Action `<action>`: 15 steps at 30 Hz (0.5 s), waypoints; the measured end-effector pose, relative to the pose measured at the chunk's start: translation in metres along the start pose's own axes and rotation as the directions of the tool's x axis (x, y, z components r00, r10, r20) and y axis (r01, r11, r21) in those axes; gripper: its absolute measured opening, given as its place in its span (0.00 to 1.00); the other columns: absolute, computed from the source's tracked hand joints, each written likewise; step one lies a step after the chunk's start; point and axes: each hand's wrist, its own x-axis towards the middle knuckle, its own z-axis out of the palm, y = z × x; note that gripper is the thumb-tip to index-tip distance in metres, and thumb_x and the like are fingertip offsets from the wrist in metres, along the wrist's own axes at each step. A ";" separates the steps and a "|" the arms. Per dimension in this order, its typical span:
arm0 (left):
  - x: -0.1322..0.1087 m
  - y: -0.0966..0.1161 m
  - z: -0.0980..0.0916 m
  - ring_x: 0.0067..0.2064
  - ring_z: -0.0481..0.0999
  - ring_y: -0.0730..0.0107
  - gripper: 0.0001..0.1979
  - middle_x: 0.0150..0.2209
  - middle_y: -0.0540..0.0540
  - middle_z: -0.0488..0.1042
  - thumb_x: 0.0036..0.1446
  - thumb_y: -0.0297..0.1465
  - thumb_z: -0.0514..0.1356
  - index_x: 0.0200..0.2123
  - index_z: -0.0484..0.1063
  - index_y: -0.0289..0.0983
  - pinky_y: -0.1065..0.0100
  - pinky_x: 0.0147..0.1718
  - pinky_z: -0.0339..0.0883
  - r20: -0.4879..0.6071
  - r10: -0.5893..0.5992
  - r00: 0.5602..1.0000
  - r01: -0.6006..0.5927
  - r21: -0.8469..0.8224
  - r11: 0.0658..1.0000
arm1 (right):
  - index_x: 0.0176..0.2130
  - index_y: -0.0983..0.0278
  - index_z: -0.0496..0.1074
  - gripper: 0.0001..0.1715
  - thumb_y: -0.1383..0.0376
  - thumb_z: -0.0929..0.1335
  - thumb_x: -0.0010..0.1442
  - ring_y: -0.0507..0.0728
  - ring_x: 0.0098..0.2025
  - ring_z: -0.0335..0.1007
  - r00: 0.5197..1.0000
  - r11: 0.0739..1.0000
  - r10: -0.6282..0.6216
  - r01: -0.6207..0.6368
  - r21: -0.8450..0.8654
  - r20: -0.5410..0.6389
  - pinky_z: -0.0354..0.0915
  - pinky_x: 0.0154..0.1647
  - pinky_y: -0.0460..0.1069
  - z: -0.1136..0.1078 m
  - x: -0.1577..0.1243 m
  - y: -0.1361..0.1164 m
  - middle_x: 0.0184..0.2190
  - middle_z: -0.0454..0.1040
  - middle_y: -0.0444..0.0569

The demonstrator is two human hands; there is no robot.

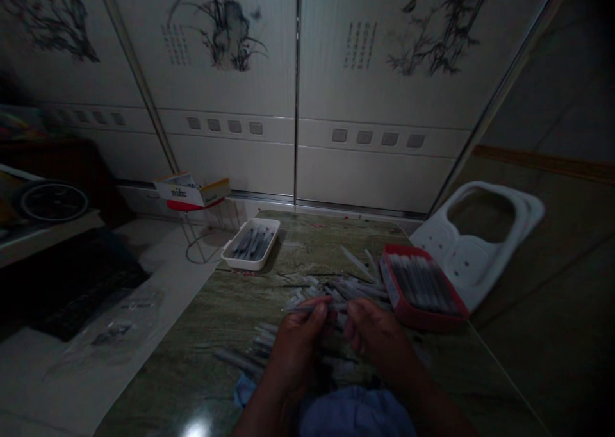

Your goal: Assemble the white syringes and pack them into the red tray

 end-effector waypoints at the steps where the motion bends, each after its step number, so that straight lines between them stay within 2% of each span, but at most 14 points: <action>1: -0.001 0.001 0.001 0.39 0.79 0.63 0.22 0.37 0.41 0.82 0.51 0.41 0.72 0.46 0.80 0.34 0.68 0.38 0.68 0.000 0.004 1.000 -0.004 0.011 1.000 | 0.31 0.63 0.71 0.26 0.44 0.65 0.66 0.51 0.24 0.64 1.000 1.000 0.006 -0.005 0.024 -0.019 0.59 0.27 0.46 -0.001 0.001 0.001 0.24 0.71 0.43; 5: -0.003 0.004 0.004 0.41 0.80 0.61 0.20 0.42 0.40 0.81 0.49 0.38 0.73 0.44 0.80 0.36 0.69 0.37 0.67 -0.035 0.023 0.999 -0.020 0.095 0.995 | 0.32 0.62 0.71 0.23 0.46 0.67 0.65 0.51 0.24 0.63 0.985 0.987 0.029 -0.001 0.161 -0.172 0.57 0.25 0.46 -0.010 0.004 0.006 0.25 0.71 0.43; 8: 0.000 0.007 0.000 0.39 0.79 0.62 0.21 0.39 0.42 0.80 0.49 0.38 0.72 0.46 0.78 0.36 0.70 0.34 0.66 -0.094 0.044 0.995 -0.027 0.170 0.985 | 0.34 0.61 0.72 0.17 0.50 0.69 0.63 0.52 0.26 0.63 0.947 0.969 0.055 0.026 0.244 -0.316 0.57 0.25 0.47 -0.022 0.007 0.009 0.27 0.73 0.45; 11: 0.005 0.008 -0.008 0.36 0.77 0.66 0.19 0.35 0.45 0.79 0.51 0.37 0.70 0.46 0.77 0.37 0.70 0.34 0.65 -0.148 0.110 0.983 -0.073 0.239 0.968 | 0.39 0.59 0.74 0.12 0.53 0.69 0.62 0.54 0.27 0.64 0.915 0.957 0.083 0.038 0.288 -0.394 0.58 0.25 0.48 -0.032 0.008 0.009 0.28 0.73 0.45; 13: 0.007 0.007 -0.012 0.33 0.74 0.68 0.14 0.32 0.48 0.77 0.52 0.36 0.69 0.42 0.77 0.38 0.71 0.33 0.63 -0.135 0.154 0.979 -0.107 0.308 0.945 | 0.39 0.58 0.74 0.11 0.54 0.69 0.61 0.55 0.27 0.64 0.905 0.964 0.058 0.060 0.260 -0.423 0.59 0.26 0.49 -0.036 0.008 0.006 0.28 0.73 0.46; 15: 0.007 0.003 -0.015 0.30 0.70 0.69 0.08 0.28 0.50 0.74 0.53 0.33 0.68 0.36 0.77 0.38 0.72 0.31 0.60 -0.069 0.188 0.980 -0.145 0.398 0.906 | 0.36 0.59 0.73 0.11 0.55 0.68 0.61 0.56 0.27 0.64 0.882 0.977 0.037 0.066 0.201 -0.469 0.60 0.26 0.50 -0.039 0.006 0.001 0.26 0.72 0.46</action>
